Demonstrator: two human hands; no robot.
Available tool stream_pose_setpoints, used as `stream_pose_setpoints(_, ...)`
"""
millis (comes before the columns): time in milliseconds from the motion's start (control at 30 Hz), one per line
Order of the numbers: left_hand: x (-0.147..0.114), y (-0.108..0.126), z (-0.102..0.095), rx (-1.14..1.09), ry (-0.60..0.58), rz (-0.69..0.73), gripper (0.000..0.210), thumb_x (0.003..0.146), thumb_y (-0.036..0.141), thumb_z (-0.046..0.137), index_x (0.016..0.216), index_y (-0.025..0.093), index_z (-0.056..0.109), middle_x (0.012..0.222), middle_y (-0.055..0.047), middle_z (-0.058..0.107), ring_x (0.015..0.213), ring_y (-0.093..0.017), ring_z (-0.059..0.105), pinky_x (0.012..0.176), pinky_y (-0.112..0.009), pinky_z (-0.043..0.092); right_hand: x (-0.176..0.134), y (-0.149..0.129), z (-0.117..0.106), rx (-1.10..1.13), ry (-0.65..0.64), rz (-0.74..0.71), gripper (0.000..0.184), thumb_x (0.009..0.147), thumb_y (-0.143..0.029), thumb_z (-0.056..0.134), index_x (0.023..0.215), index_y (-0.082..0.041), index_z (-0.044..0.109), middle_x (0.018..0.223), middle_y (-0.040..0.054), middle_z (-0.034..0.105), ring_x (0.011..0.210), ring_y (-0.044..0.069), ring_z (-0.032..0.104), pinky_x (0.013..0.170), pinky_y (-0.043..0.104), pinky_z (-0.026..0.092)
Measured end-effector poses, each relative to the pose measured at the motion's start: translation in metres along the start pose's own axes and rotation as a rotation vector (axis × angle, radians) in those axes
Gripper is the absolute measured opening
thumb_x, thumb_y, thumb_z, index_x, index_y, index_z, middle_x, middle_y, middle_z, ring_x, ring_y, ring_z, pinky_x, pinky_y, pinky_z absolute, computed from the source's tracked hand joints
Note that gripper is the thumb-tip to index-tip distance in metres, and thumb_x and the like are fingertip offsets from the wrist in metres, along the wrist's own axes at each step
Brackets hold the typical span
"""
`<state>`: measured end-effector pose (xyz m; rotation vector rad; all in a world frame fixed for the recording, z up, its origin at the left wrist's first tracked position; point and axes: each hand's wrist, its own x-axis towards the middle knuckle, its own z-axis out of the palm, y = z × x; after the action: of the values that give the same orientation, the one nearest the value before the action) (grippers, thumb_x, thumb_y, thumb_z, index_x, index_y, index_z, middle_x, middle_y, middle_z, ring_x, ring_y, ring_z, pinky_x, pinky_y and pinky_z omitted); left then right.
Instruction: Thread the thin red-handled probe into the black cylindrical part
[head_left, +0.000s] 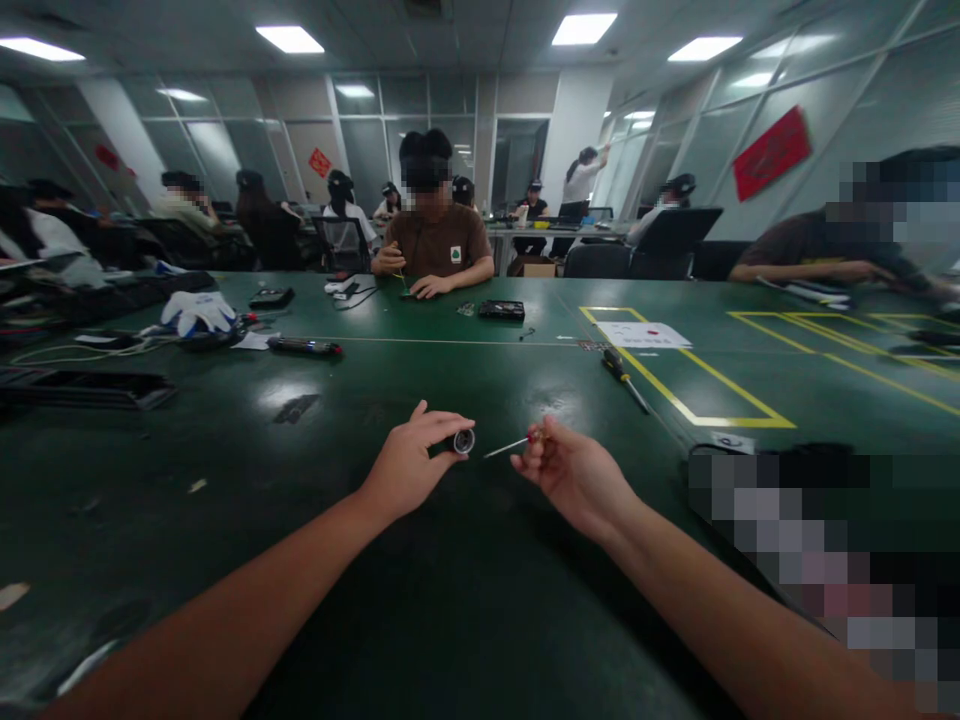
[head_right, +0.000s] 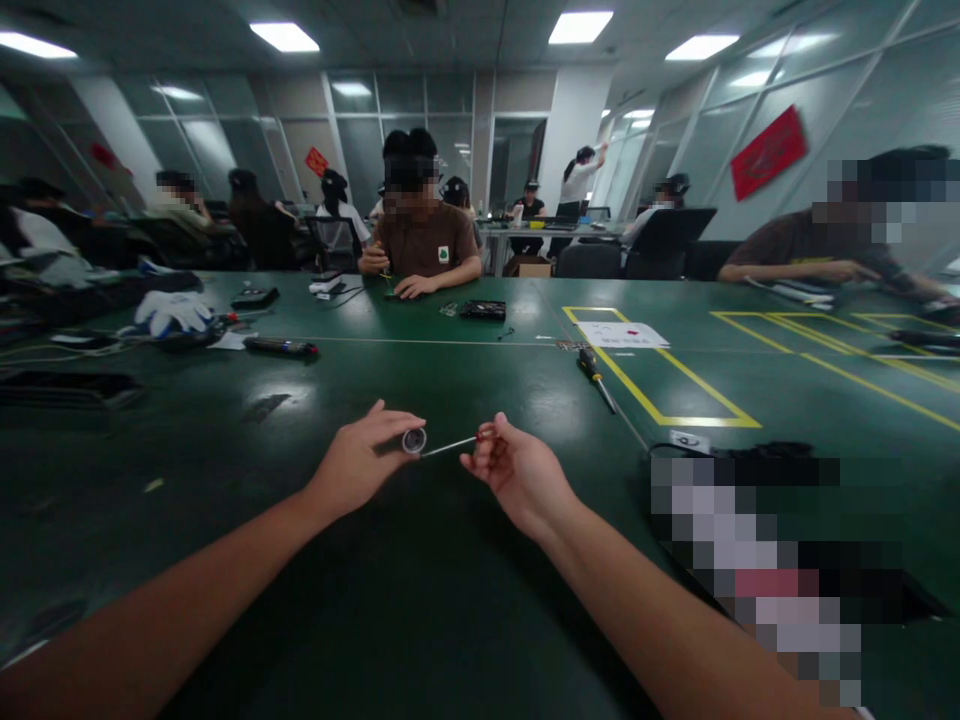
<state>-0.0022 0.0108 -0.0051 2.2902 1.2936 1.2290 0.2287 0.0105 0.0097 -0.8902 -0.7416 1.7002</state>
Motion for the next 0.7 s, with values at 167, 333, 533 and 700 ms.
stream_pose_setpoints(167, 0.001, -0.002, -0.002, 0.021, -0.004, -0.041, 0.039, 0.080, 0.013, 0.077, 0.117, 0.026, 0.074, 0.120, -0.005, 0.076, 0.114, -0.023, 0.070, 0.123, -0.063, 0.026, 0.001, 0.001, -0.002, 0.012, 0.005, -0.116, 0.020, 0.089, -0.036, 0.073, 0.081, -0.018, 0.071, 0.068, -0.0007, 0.061, 0.061, 0.012, 0.054, 0.078, 0.034, 0.058)
stream_pose_setpoints(333, 0.000, -0.001, -0.003, 0.042, -0.013, -0.045, 0.039, 0.082, 0.017, 0.077, 0.120, 0.027, 0.073, 0.123, -0.006, 0.075, 0.116, -0.024, 0.069, 0.121, -0.062, 0.029, -0.001, 0.005, 0.000, -0.130, 0.041, -0.298, 0.028, 0.082, -0.046, 0.079, 0.090, -0.020, 0.072, 0.082, 0.0012, 0.068, 0.075, 0.015, 0.062, 0.080, 0.034, 0.056)
stream_pose_setpoints(533, -0.001, 0.000, -0.001, 0.037, -0.018, -0.040, 0.038, 0.083, 0.019, 0.076, 0.121, 0.027, 0.073, 0.123, -0.005, 0.075, 0.116, -0.024, 0.069, 0.120, -0.062, 0.030, -0.005, 0.006, 0.000, -0.400, 0.031, -0.485, 0.027, 0.093, -0.049, 0.067, 0.101, -0.023, 0.070, 0.093, 0.0024, 0.072, 0.086, 0.018, 0.069, 0.087, 0.037, 0.055)
stream_pose_setpoints(700, -0.001, 0.001, -0.002, 0.039, -0.011, -0.049, 0.038, 0.083, 0.019, 0.077, 0.120, 0.026, 0.073, 0.121, -0.005, 0.075, 0.115, -0.024, 0.069, 0.120, -0.062, 0.031, -0.014, 0.003, 0.001, -0.715, -0.025, -0.595, 0.023, 0.099, -0.044, 0.060, 0.109, -0.025, 0.067, 0.096, 0.0037, 0.074, 0.092, 0.021, 0.072, 0.089, 0.039, 0.055)
